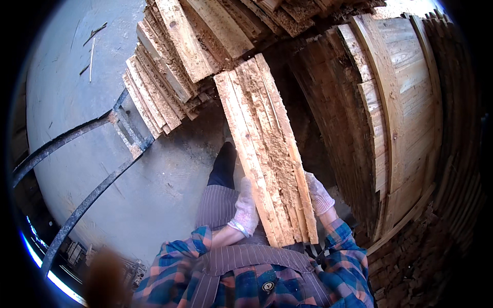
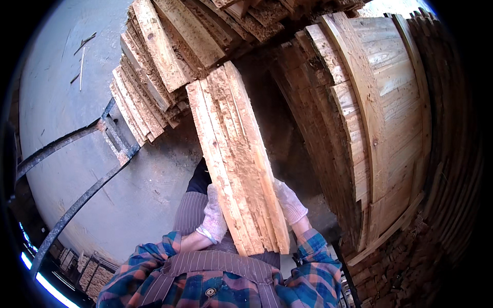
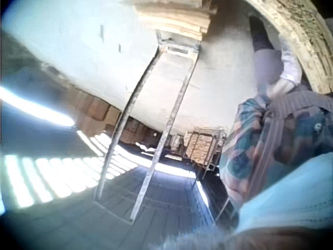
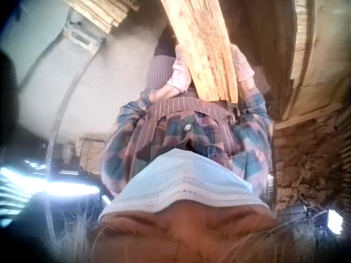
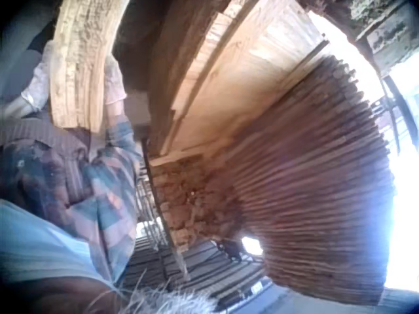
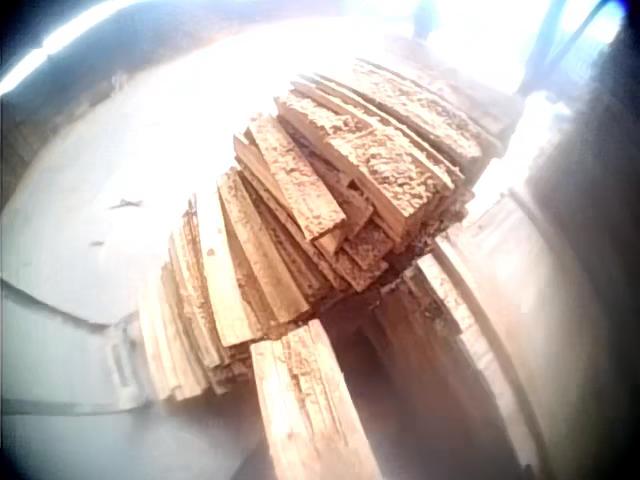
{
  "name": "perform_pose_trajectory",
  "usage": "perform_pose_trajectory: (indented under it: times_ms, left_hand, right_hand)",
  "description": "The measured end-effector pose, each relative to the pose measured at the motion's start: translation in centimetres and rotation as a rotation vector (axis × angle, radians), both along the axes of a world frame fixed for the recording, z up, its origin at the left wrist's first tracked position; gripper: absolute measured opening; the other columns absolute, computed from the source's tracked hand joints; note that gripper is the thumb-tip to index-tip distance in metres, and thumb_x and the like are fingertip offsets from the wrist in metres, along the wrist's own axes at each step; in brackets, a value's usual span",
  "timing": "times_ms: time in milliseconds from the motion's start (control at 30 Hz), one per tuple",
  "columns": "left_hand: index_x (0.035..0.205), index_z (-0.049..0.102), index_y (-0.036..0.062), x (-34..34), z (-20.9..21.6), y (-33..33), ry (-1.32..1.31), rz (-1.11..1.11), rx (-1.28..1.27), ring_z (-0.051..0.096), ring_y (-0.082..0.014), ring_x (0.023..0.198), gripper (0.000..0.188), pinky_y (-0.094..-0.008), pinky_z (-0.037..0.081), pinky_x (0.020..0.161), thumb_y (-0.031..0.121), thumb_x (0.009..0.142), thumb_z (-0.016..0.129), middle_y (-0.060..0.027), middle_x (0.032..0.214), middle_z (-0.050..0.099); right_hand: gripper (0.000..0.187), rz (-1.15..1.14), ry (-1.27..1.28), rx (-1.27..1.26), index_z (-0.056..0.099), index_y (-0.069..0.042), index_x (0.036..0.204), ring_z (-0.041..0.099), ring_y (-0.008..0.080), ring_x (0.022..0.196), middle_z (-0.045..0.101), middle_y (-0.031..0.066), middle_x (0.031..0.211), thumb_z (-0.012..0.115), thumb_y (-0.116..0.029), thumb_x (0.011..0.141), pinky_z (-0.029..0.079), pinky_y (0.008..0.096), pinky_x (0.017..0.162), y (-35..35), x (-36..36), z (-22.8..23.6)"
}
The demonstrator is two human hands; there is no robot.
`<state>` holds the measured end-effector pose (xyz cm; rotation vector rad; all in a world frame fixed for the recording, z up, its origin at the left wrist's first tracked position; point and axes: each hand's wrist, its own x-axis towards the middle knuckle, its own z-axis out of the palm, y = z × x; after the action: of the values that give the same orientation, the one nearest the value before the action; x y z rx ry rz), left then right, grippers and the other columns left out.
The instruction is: The person repeatedly picks up wooden planks from a pile and stacks them onto a growing stack. They handle the planks by hand, aligning them carefully to maintain a neat pile throughout the process.
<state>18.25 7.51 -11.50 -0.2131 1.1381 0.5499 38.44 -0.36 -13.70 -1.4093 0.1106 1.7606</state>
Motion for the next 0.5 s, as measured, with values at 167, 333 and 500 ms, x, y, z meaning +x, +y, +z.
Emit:
perform_pose_trajectory:
  times_ms: [167,333,500]
  left_hand:
    - [0.13,0.043,0.0032,0.7,-4.3,-1.9,0.088,-0.214,-0.255,0.059,-0.0247,0.104,0.063,-0.0369,0.048,0.091,0.046,0.088,0.059,-0.0132,0.119,0.057]
    - [0.125,0.047,0.0077,0.3,-20.6,1.8,0.054,-0.334,-0.156,0.059,-0.0247,0.099,0.047,-0.0381,0.049,0.087,0.028,0.086,0.064,-0.0105,0.115,0.057]
    - [0.121,0.049,0.009,1.7,-23.3,4.2,0.065,-0.439,-0.364,0.06,-0.0244,0.095,0.047,-0.0383,0.05,0.086,0.026,0.082,0.067,-0.0094,0.107,0.06]
  right_hand:
    - [0.063,-0.213,0.069,-0.264,0.05,0.004,0.126,0.049,0.0138,0.107,0.055,0.0083,0.122,0.041,-0.051,0.096,0.039,0.0278,0.096,-5.5,-1.7,-5.4]
    - [0.067,-0.294,0.102,-0.367,0.047,0.002,0.13,0.05,0.0155,0.109,0.054,0.0113,0.125,0.042,-0.055,0.094,0.038,0.029,0.098,-1.3,-3.7,-19.2]
    - [0.068,-0.413,0.102,-0.331,0.047,0.001,0.131,0.051,0.0159,0.109,0.054,0.0104,0.126,0.044,-0.056,0.093,0.039,0.0292,0.097,-0.3,-3.7,-24.2]
